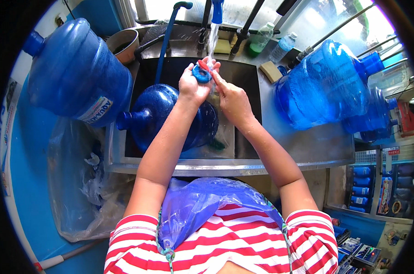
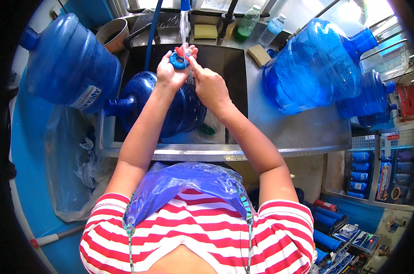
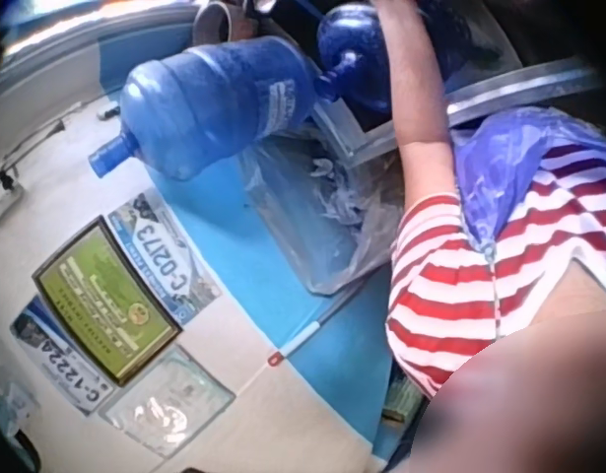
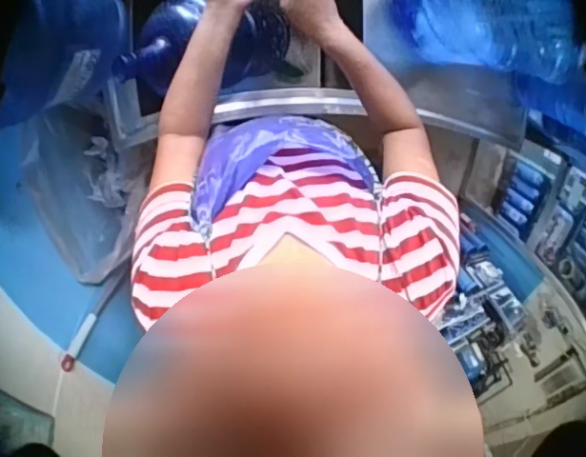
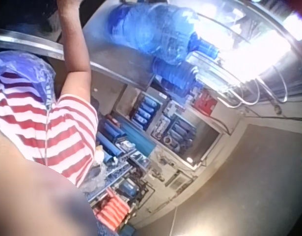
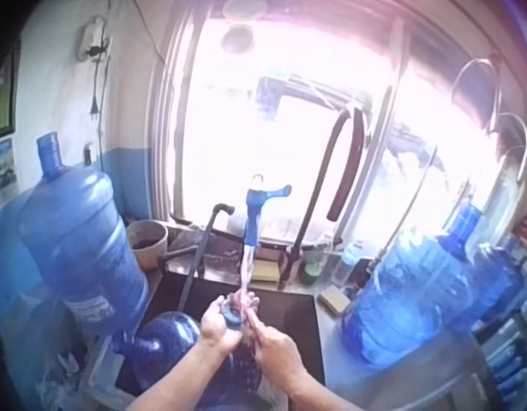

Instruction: The person retrieves two large blue water jugs from a storage area and carries them to a sink. They scrub the exterior of one jug with a sponge and soap, rinse it thoroughly with a hose, and then place it on a counter. The person repeats the process for the second jug, scrubbing and rinsing it before setting it down.

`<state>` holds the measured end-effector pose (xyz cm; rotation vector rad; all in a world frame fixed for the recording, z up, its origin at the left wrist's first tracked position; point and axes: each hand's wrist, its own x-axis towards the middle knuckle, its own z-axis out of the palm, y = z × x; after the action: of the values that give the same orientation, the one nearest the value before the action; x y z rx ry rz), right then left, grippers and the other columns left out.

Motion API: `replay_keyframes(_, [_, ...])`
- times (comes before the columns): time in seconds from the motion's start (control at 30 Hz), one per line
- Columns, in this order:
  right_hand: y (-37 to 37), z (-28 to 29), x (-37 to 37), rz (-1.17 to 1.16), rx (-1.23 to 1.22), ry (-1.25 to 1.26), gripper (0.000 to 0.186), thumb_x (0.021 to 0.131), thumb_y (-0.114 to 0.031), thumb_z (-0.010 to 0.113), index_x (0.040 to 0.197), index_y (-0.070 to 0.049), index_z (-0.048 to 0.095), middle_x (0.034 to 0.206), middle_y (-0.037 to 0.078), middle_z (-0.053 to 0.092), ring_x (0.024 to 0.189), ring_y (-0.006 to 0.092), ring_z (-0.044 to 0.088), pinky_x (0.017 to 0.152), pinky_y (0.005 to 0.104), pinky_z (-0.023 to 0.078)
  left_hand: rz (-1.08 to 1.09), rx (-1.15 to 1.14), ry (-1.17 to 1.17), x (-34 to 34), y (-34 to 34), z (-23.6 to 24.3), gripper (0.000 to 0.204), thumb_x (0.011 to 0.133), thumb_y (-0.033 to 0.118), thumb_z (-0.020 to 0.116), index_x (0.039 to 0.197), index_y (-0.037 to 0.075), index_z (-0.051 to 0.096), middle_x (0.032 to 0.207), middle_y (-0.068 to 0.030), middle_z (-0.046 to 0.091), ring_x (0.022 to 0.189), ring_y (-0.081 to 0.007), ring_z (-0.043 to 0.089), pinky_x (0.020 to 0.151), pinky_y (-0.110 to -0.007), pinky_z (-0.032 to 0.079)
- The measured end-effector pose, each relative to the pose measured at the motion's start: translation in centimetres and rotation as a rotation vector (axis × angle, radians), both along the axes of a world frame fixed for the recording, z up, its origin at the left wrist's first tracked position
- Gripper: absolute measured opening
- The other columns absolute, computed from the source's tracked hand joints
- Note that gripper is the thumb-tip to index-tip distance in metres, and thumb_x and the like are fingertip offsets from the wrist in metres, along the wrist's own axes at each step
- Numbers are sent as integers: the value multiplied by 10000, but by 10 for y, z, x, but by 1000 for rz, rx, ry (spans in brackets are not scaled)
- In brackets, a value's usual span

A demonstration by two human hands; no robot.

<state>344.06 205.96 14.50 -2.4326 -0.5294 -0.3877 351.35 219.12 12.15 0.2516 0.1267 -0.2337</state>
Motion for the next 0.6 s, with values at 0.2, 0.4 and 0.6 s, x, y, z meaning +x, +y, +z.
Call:
replay_keyframes(0.2, [-9,-5,-4,11,22,-54,466,910,-96,551,1369,-175,519,795,213,638,730,379,648,654,463,517,-115,-213,-105,20,28,-25,517,1016,303,243,1257,-81,491,1195,-285,579,1115,-387,575,1000,-476,471])
replay_keyframes(0.4, [-3,2,-11,9,-32,8,449,908,-79,565,1350,-156,542,934,218,658,822,389,649,706,436,529,-42,-78,40,4,4,2,525,1025,347,226,1204,-63,500,1205,-276,556,1116,-405,557,982,-492,459])
replay_keyframes(0.6, [-11,-10,-11,82,124,-90,432,937,-155,535,1367,-191,519,886,215,661,794,387,651,697,470,520,-96,72,5,0,10,2,507,1007,338,246,1219,-17,539,1177,-214,594,971,-302,584,897,-447,461])
